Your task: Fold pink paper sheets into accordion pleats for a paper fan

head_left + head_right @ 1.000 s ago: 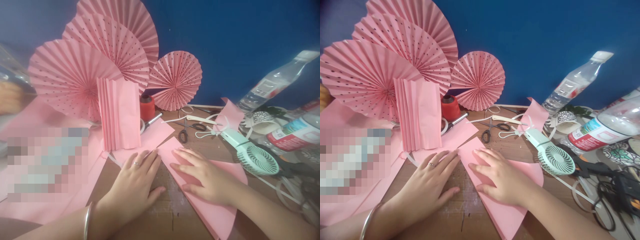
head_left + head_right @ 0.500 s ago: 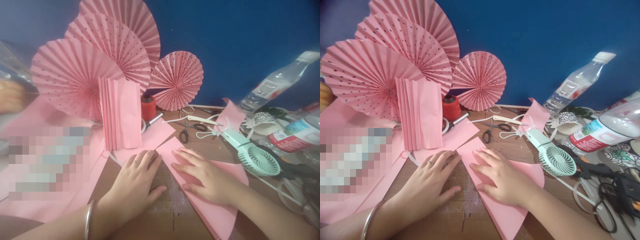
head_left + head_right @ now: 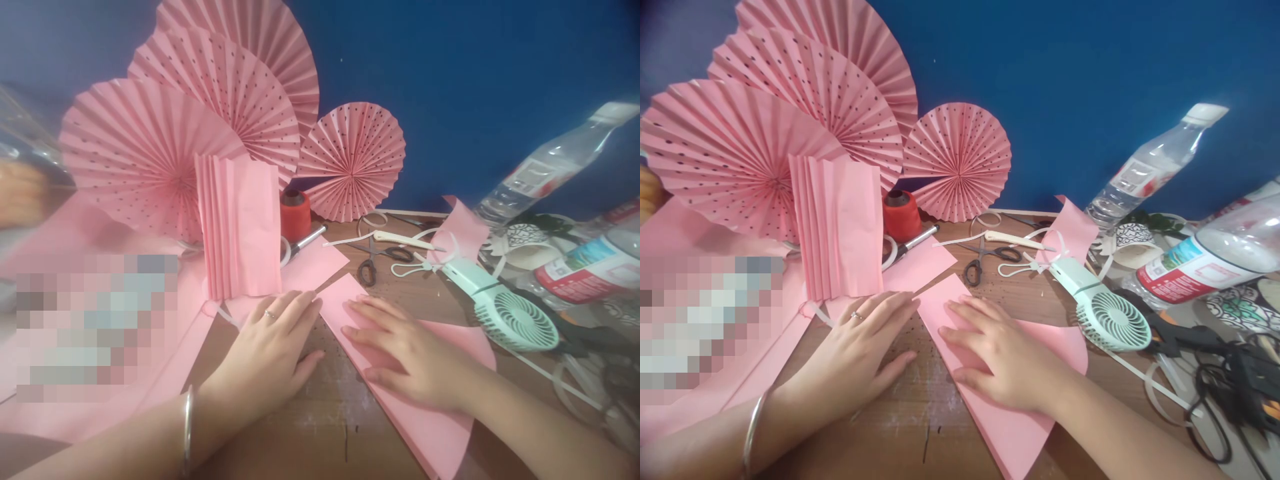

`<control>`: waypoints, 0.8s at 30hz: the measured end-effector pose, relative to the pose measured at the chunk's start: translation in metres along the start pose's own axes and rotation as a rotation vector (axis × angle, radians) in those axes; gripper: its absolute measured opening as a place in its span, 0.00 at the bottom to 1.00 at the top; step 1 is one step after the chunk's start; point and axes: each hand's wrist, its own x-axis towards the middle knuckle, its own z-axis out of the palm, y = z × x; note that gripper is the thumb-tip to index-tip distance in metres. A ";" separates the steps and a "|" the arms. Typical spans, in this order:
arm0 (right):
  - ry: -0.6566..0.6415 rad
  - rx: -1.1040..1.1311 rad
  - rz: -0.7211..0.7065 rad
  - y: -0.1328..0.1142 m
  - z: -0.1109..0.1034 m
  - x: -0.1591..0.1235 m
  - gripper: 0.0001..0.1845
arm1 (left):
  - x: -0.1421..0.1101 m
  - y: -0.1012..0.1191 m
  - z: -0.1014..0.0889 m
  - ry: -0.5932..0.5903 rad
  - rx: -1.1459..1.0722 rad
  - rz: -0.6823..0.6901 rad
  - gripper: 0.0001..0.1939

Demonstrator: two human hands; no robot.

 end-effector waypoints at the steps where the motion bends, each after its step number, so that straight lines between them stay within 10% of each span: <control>1: 0.004 0.004 0.001 0.000 0.000 0.000 0.28 | 0.000 0.001 0.000 -0.008 -0.015 0.029 0.24; 24: 0.007 -0.020 -0.007 -0.001 0.000 -0.001 0.30 | -0.011 0.010 0.001 -0.133 -0.063 0.262 0.31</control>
